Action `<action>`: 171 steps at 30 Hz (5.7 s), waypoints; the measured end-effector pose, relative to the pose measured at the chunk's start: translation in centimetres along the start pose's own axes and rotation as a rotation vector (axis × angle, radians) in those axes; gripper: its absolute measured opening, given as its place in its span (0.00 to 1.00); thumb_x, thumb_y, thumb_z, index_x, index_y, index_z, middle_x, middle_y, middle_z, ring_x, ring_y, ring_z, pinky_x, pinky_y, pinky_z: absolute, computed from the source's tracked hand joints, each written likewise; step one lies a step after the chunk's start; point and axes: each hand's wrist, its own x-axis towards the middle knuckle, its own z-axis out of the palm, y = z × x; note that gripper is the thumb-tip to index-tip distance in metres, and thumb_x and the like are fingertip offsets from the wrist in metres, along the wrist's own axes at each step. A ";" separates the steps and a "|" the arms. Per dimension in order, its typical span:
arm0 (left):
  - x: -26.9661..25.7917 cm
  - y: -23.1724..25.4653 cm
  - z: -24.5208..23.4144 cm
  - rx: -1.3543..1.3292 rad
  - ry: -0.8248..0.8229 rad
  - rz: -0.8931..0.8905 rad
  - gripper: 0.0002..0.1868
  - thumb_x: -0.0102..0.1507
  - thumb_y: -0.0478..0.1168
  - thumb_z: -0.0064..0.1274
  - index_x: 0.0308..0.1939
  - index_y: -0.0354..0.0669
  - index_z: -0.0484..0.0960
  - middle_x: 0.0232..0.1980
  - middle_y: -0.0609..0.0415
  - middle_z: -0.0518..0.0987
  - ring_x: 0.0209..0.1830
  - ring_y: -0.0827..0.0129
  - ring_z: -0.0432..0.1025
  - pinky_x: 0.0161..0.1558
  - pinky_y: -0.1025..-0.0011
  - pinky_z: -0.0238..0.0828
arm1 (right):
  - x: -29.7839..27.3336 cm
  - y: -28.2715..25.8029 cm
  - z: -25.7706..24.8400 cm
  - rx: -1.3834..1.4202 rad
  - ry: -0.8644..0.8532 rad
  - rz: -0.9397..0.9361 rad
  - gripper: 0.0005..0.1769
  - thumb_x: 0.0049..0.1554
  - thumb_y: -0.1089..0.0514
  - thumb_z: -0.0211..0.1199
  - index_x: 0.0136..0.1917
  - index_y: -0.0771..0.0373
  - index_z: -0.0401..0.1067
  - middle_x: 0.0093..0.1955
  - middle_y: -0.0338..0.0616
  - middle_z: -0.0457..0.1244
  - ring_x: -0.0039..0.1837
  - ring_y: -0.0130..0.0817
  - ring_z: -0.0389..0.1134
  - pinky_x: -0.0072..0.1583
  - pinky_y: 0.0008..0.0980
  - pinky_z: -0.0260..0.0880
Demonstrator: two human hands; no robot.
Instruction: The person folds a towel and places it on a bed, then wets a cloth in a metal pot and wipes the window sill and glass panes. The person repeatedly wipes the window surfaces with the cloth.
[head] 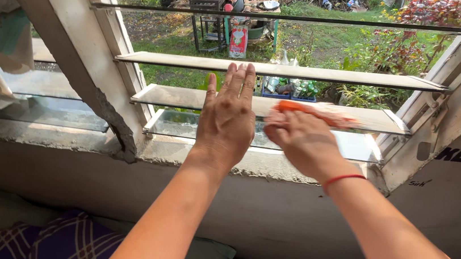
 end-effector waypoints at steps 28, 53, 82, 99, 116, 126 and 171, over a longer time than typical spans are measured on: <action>-0.3 -0.1 -1.3 -0.029 -0.123 -0.064 0.45 0.56 0.38 0.53 0.75 0.34 0.53 0.77 0.45 0.56 0.80 0.56 0.46 0.74 0.41 0.42 | -2.0 1.4 -0.8 0.145 0.043 0.288 0.30 0.62 0.44 0.42 0.71 0.58 0.66 0.71 0.44 0.60 0.75 0.43 0.55 0.73 0.48 0.50; -0.6 0.4 -0.4 -0.027 0.031 -0.030 0.43 0.54 0.37 0.54 0.74 0.38 0.59 0.74 0.48 0.61 0.79 0.57 0.52 0.73 0.47 0.52 | -1.3 13.7 0.7 0.038 -0.392 0.508 0.44 0.66 0.29 0.31 0.48 0.58 0.81 0.58 0.50 0.70 0.67 0.42 0.67 0.71 0.47 0.56; -0.3 1.2 -0.4 -0.011 0.005 -0.100 0.45 0.53 0.36 0.52 0.75 0.40 0.57 0.75 0.48 0.59 0.80 0.59 0.49 0.75 0.46 0.48 | 4.9 6.5 2.8 0.102 -0.195 -0.176 0.23 0.55 0.54 0.54 0.63 0.59 0.69 0.64 0.43 0.66 0.69 0.38 0.64 0.67 0.45 0.63; -0.3 1.3 -0.8 0.001 0.000 -0.079 0.45 0.52 0.36 0.53 0.75 0.42 0.58 0.74 0.50 0.59 0.79 0.59 0.49 0.74 0.45 0.49 | -2.7 14.4 -0.6 -0.097 -0.394 0.268 0.26 0.66 0.45 0.34 0.52 0.56 0.74 0.53 0.48 0.71 0.59 0.44 0.71 0.67 0.45 0.59; -1.0 1.1 0.4 0.004 0.104 -0.032 0.49 0.52 0.32 0.52 0.78 0.39 0.53 0.77 0.47 0.57 0.81 0.55 0.49 0.75 0.47 0.53 | 0.2 14.8 2.3 0.170 -0.456 0.348 0.32 0.69 0.39 0.36 0.69 0.64 0.65 0.70 0.58 0.61 0.75 0.44 0.61 0.74 0.43 0.57; -1.2 0.9 0.1 -0.083 0.106 -0.053 0.47 0.54 0.33 0.53 0.78 0.39 0.53 0.76 0.46 0.58 0.82 0.54 0.49 0.73 0.43 0.52 | 6.6 -0.3 0.6 0.175 -0.085 -0.132 0.24 0.66 0.43 0.43 0.67 0.57 0.63 0.71 0.60 0.59 0.71 0.55 0.60 0.68 0.49 0.60; -1.1 -1.2 0.3 -0.146 0.152 -0.018 0.36 0.63 0.28 0.44 0.77 0.48 0.62 0.75 0.55 0.62 0.80 0.61 0.55 0.75 0.43 0.52 | 3.8 -0.7 0.2 0.013 0.457 -0.475 0.19 0.57 0.55 0.57 0.61 0.60 0.71 0.70 0.53 0.63 0.72 0.45 0.64 0.73 0.42 0.62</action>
